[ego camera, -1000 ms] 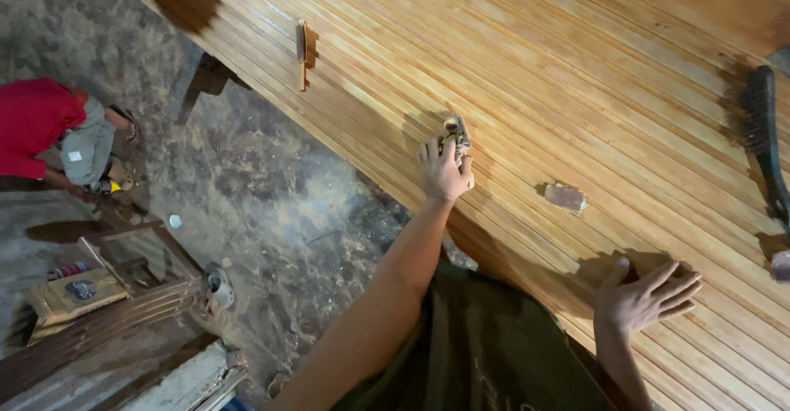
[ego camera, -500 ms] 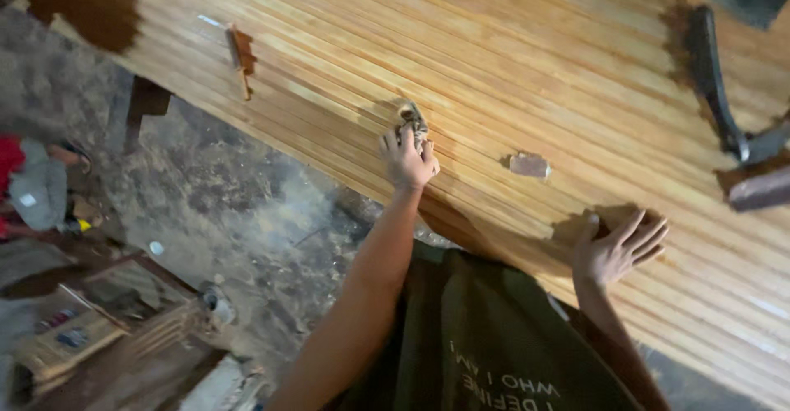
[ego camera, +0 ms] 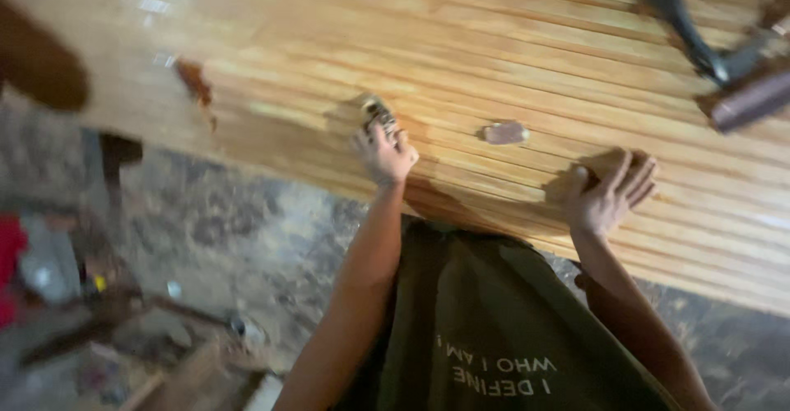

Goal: The person sands a large wooden tabletop using a sanding block. They move the block back and forth across the surface, applying pressure to smooth the wood. The camera is head-mounted and shakes significantly during the task.

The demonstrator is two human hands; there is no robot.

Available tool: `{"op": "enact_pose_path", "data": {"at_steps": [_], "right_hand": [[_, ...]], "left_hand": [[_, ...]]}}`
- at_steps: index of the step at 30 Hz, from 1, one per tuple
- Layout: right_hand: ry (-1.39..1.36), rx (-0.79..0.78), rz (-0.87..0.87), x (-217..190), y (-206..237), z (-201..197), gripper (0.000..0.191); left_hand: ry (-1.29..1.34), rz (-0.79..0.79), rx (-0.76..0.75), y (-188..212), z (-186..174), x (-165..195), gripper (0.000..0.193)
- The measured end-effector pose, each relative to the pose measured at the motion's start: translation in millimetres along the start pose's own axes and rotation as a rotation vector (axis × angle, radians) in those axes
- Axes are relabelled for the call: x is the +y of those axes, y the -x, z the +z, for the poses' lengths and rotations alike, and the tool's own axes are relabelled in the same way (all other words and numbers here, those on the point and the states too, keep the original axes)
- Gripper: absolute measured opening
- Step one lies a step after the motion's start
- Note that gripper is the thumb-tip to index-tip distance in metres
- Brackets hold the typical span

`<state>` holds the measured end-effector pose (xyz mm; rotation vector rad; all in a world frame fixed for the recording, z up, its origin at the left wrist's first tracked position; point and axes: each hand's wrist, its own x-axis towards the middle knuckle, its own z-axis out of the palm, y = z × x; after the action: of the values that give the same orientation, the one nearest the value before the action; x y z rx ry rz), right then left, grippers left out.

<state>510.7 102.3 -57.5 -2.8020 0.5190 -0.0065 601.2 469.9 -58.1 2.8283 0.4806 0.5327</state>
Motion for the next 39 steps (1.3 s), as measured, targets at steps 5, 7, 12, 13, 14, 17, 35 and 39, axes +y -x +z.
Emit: {"op": "enact_pose_path", "data": {"at_steps": [5,7,12,13,14,17,35,39], "right_hand": [[0.008,0.030,0.004,2.6,3.1,-0.6,0.080],[-0.010,0.034,0.040,4.0,6.5,-0.5,0.078],[-0.024,0.025,0.260,-9.1,13.4,-0.9,0.084],[-0.040,0.060,0.358,-15.3,13.4,-0.5,0.088],[-0.052,0.096,0.458,-22.0,12.9,-0.1,0.091],[-0.044,0.059,0.764,-41.9,9.4,2.0,0.096],[-0.048,0.161,0.802,-33.7,22.3,21.1,0.086],[-0.069,0.174,0.805,-30.8,25.9,23.3,0.085]], "left_hand": [[0.088,-0.012,-0.076,5.5,0.6,0.9,0.048],[0.109,-0.044,-0.135,8.7,1.0,-1.1,0.048],[0.053,0.076,-0.086,12.4,4.2,-9.1,0.047],[0.055,0.127,-0.049,12.2,6.1,-13.7,0.047],[0.114,0.160,-0.085,9.5,4.7,-17.5,0.046],[0.219,0.231,-0.254,-6.1,-8.6,-31.5,0.046],[0.392,0.826,-0.590,5.6,12.0,109.4,0.056],[0.407,0.889,-0.659,25.1,28.5,110.1,0.031]]}}
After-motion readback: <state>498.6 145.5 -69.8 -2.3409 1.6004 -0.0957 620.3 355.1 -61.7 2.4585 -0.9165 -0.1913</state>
